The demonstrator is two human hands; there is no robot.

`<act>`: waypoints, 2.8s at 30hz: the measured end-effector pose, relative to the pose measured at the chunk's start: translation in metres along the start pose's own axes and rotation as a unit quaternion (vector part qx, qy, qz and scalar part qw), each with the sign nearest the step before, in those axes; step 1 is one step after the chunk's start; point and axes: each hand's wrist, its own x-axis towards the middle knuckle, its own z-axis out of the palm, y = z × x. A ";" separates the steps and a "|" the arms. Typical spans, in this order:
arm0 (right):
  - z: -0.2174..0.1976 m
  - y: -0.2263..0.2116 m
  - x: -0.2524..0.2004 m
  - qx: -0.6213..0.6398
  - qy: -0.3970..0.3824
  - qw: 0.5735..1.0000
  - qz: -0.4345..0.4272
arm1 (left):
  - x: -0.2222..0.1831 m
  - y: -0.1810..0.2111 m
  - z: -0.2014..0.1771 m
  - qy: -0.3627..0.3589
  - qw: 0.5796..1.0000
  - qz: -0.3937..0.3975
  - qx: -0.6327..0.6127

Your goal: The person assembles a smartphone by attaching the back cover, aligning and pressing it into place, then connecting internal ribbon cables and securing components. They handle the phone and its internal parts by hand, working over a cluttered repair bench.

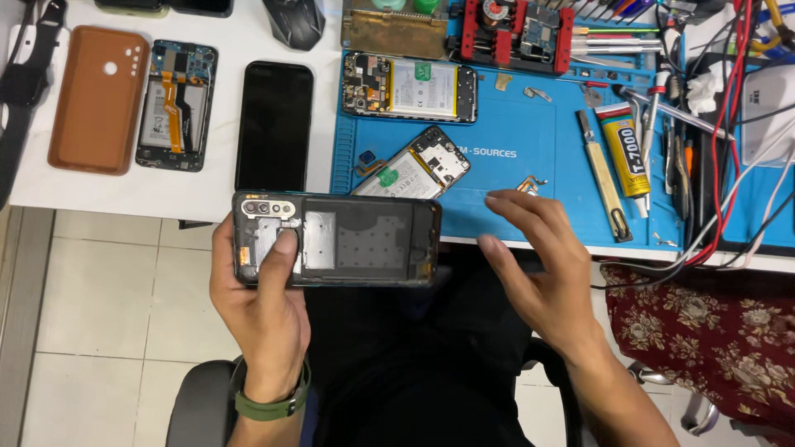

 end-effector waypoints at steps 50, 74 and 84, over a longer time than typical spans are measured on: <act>0.116 0.058 0.148 -0.091 -0.238 0.951 -0.175 | -0.009 0.027 -0.027 -0.131 0.989 0.063 -0.034; -0.008 0.008 0.065 0.201 0.010 0.979 -0.043 | -0.045 0.015 0.021 -0.248 0.961 -0.099 0.072; -0.041 -0.015 0.020 0.256 0.019 0.965 0.051 | -0.062 0.025 0.044 -0.421 0.889 -0.176 0.029</act>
